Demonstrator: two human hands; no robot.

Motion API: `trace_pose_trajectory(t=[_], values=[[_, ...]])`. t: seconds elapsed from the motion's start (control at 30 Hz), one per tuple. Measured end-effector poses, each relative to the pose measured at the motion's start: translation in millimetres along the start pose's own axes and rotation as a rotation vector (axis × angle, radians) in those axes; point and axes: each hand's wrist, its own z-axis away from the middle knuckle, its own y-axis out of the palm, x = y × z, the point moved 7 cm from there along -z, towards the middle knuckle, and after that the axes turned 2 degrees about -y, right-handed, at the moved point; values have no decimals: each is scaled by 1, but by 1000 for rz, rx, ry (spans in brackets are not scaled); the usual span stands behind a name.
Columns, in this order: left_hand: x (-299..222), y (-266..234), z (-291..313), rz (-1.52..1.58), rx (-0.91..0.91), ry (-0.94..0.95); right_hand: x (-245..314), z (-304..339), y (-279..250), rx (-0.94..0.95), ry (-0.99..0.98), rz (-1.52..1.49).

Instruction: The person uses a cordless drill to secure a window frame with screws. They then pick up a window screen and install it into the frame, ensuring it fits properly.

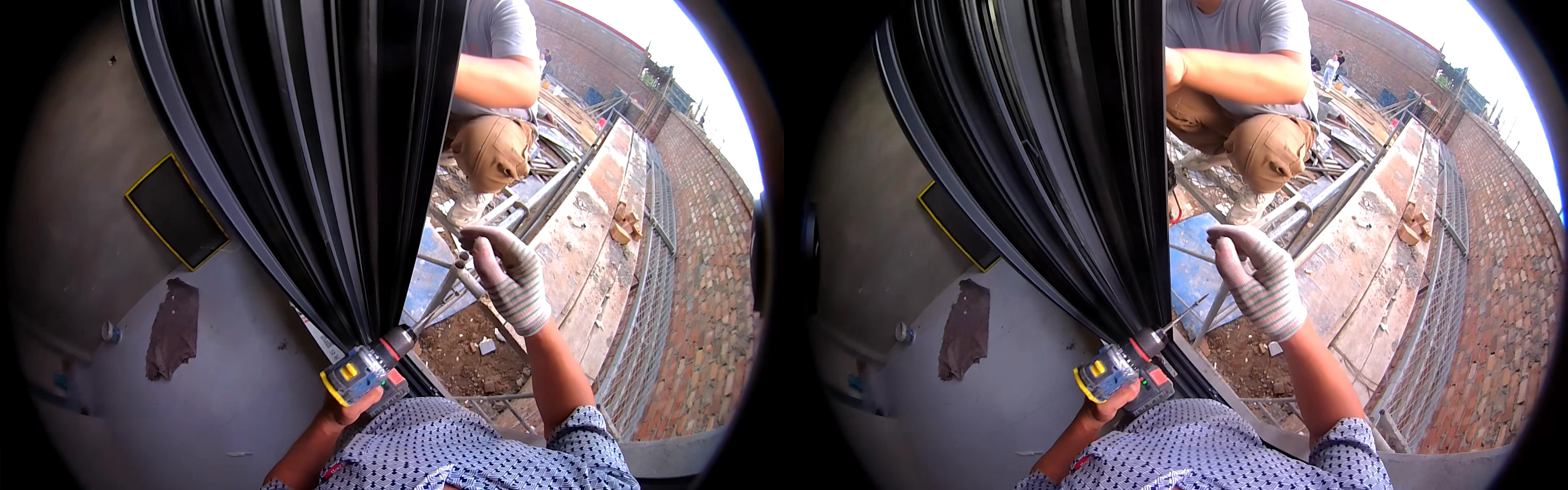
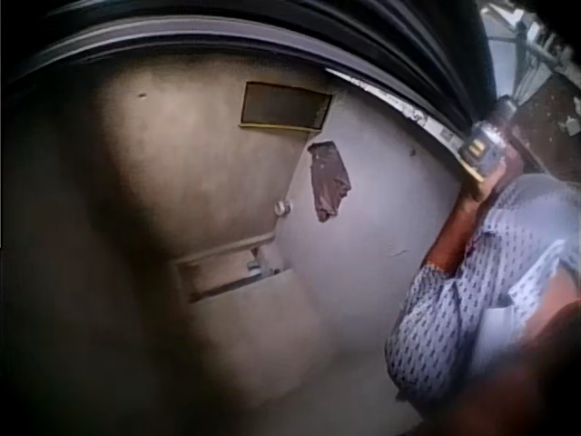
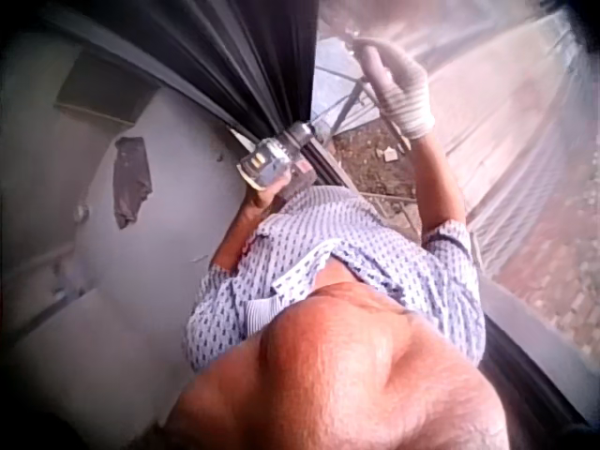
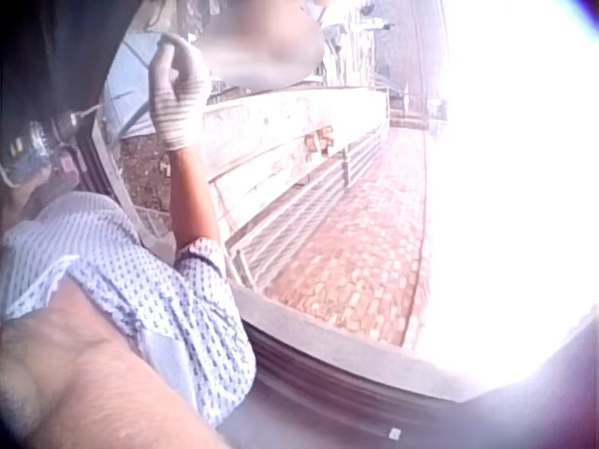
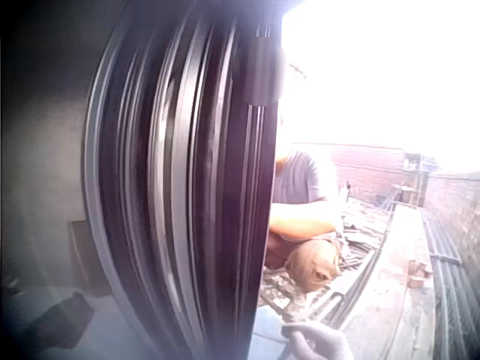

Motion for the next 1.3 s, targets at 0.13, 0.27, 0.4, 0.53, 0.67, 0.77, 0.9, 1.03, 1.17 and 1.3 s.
trace_pose_trajectory(t=[0.13, 0.27, 0.4, 0.53, 0.67, 0.77, 0.9, 1.03, 1.17, 1.3], values=[[-7, -19, 6, 193, -93, -94, 10, -33, 31, 131, -128, -136], [-9, -37, 16, 322, -82, -229, 21, -43, 52, 236, -94, -305], [-42, -49, 8, 425, -163, -155, 19, -56, 65, 235, -96, -326], [-52, -58, 1, 367, -168, -76, 27, -62, 71, 173, -196, -347], [-38, -66, -12, 237, -147, -26, 16, -67, 66, 189, -152, -331], [-64, -58, -29, 336, -92, -60, 19, -66, 61, 223, -171, -359], [-41, -73, -28, 201, -67, 56, 19, -65, 65, 209, -196, -336], [-73, -63, -35, 404, -175, 79, 14, -62, 64, 211, -134, -332], [-90, -65, -42, 416, -33, 111, 17, -63, 70, 220, -130, -410], [-113, -74, -38, 339, -198, 45, 27, -66, 69, 164, -193, -390]])
